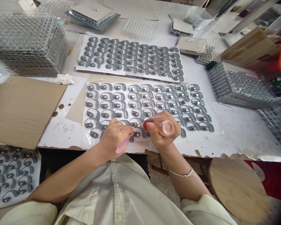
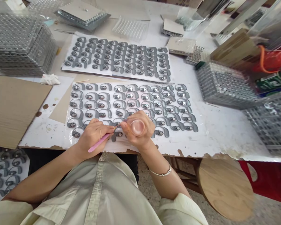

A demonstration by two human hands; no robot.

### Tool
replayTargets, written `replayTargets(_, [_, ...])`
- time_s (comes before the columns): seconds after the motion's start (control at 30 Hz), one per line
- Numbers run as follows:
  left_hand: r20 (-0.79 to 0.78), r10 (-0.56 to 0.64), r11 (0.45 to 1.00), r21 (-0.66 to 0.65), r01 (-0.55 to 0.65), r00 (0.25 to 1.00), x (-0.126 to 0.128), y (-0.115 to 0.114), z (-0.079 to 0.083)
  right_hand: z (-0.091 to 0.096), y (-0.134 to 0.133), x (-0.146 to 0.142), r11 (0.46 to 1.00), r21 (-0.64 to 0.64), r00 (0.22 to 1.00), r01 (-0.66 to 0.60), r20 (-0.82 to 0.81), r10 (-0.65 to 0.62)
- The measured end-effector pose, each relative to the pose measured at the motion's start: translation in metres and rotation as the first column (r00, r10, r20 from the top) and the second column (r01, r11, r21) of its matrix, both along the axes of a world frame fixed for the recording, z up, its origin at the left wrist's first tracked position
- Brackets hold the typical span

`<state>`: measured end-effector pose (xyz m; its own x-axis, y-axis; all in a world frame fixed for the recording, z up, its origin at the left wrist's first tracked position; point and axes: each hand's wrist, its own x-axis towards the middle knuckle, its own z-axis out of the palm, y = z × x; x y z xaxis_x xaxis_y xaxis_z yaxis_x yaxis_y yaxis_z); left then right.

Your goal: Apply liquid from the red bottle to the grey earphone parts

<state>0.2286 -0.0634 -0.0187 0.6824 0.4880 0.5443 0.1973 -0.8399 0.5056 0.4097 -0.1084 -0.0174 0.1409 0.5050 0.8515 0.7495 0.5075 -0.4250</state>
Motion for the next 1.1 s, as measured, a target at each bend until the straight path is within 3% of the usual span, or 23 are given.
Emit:
replayTargets(0.47, [0.006,-0.023,0.998,-0.058,0.023,1.000,-0.003,0.005,-0.003,-0.001,-0.001,0.001,1.000,-0.010,1.000,-0.026,-0.011,0.026])
replayTargets(1.1, [-0.058,0.015,0.945,-0.326,-0.033,0.998,-0.003,0.013,0.003,0.003,-0.002,-0.003,0.997,-0.047,0.998,-0.066,-0.017,0.065])
